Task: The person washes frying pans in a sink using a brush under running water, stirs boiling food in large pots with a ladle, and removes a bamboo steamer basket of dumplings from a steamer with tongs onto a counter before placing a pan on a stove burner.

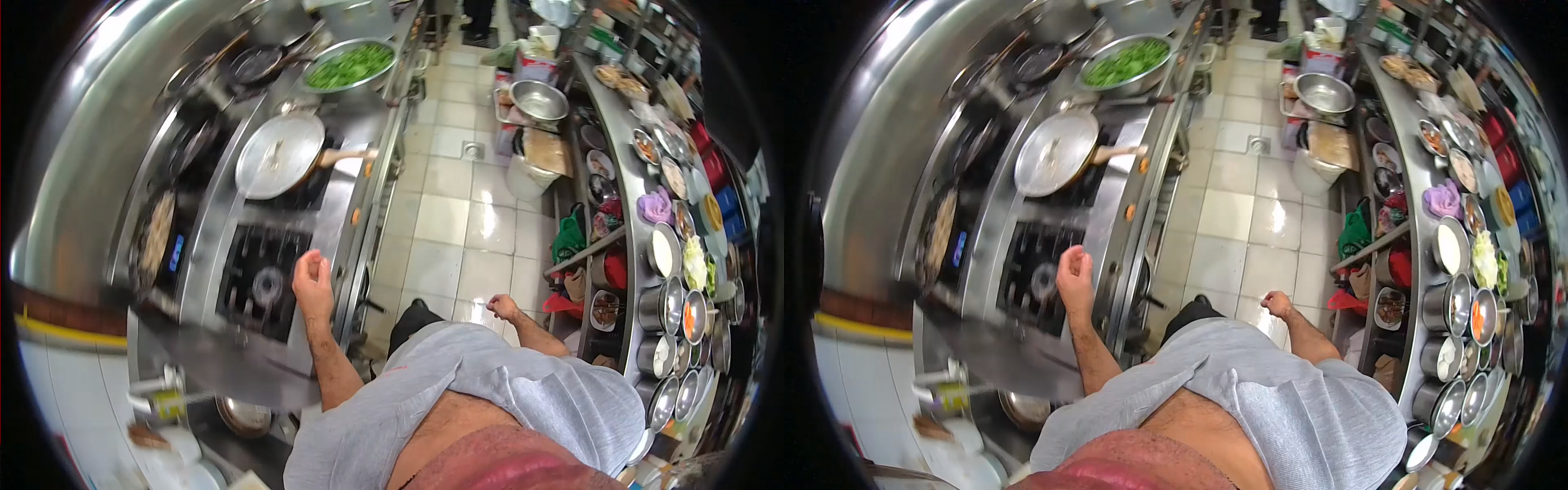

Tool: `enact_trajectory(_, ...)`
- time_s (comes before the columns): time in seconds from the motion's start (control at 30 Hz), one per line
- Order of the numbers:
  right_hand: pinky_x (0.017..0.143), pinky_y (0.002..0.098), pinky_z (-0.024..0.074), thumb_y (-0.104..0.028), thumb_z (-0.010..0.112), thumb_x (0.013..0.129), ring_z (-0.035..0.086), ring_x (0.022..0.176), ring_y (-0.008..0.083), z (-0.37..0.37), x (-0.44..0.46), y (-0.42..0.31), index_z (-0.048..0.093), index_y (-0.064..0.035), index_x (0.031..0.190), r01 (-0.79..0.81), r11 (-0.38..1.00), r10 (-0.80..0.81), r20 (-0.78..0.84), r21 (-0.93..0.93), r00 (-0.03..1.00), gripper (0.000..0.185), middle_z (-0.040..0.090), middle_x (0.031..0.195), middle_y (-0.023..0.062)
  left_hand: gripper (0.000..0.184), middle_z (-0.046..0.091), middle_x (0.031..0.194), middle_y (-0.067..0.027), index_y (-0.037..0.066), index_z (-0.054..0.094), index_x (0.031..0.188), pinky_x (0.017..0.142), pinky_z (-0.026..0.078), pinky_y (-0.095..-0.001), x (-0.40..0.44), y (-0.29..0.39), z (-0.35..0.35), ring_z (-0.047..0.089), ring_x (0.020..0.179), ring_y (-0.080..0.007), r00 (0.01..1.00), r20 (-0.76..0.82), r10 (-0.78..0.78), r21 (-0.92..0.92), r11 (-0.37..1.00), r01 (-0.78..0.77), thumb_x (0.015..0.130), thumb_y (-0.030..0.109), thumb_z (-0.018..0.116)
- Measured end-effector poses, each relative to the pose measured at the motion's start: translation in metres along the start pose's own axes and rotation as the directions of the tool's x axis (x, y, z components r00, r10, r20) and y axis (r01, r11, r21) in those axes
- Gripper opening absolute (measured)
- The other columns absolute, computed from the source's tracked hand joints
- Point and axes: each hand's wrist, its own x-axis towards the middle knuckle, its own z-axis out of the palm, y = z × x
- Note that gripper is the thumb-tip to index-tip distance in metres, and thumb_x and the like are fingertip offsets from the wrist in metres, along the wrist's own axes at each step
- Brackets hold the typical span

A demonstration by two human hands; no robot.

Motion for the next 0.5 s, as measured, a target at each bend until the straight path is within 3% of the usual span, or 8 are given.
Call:
enact_trajectory(0.07,0.038,0.0272,0.0401,-0.015,0.059,0.075,0.055,0.049,0.0143,-0.021,0.025,0.011,0.06,-0.0011,0.083,-0.047,0.999,0.047,-0.061,0.01,0.997,0.016,0.056,0.059,0.0057,0.02,0.059,0.084,-0.0054,0.001,0.056,0.099,0.065,0.046,-0.025,0.036,-0.003,0.024,0.054,0.07,-0.0098,0.983,0.184,0.009,0.124,0.992,-0.032,0.08,0.007,0.058)
enact_trajectory(0.17,0.037,0.0277,0.0394,-0.014,0.059,0.072,0.054,0.048,0.0137,-0.059,0.024,0.01,0.06,-0.0023,0.082,-0.188,0.964,0.228,-0.216,0.189,0.949,0.015,0.055,0.059,0.0051,0.023,0.058,0.086,-0.0094,0.001,0.056,0.1,0.064,0.046,-0.0264,0.093,0.017,0.053,0.057,0.068,-0.0147,0.896,0.429,0.112,0.139,0.972,-0.188,0.078,0.007,0.059)
enact_trajectory(0.27,0.036,0.0276,0.0398,-0.012,0.057,0.071,0.052,0.045,0.0121,-0.08,0.035,0.017,0.059,-0.0041,0.083,-0.234,0.883,0.368,-0.293,0.406,0.882,0.014,0.053,0.058,0.0035,0.024,0.058,0.093,-0.0124,0.002,0.056,0.1,0.067,0.048,-0.0302,0.143,0.031,0.083,0.059,0.074,-0.0222,0.858,0.508,0.075,0.127,0.979,-0.161,0.078,0.011,0.058)
enact_trajectory(0.37,0.037,0.0281,0.0403,-0.012,0.056,0.071,0.051,0.045,0.0118,-0.088,0.043,0.012,0.058,-0.0046,0.083,-0.279,0.862,0.414,-0.269,0.424,0.87,0.014,0.053,0.059,0.0028,0.023,0.057,0.091,-0.0103,0.001,0.056,0.1,0.066,0.047,-0.0272,0.177,0.031,0.117,0.058,0.072,-0.0166,0.838,0.514,0.182,0.081,0.963,-0.259,0.079,0.008,0.059)
enact_trajectory(0.5,0.033,0.0287,0.0385,-0.011,0.058,0.072,0.05,0.042,0.0118,-0.087,0.074,0.015,0.058,-0.0059,0.082,-0.281,0.837,0.406,-0.19,0.469,0.894,0.011,0.053,0.058,0.0021,0.023,0.057,0.09,-0.0125,0.002,0.056,0.1,0.068,0.047,-0.0316,0.205,0.032,0.167,0.059,0.076,-0.0231,0.81,0.559,0.18,0.042,0.969,-0.244,0.079,0.012,0.058)
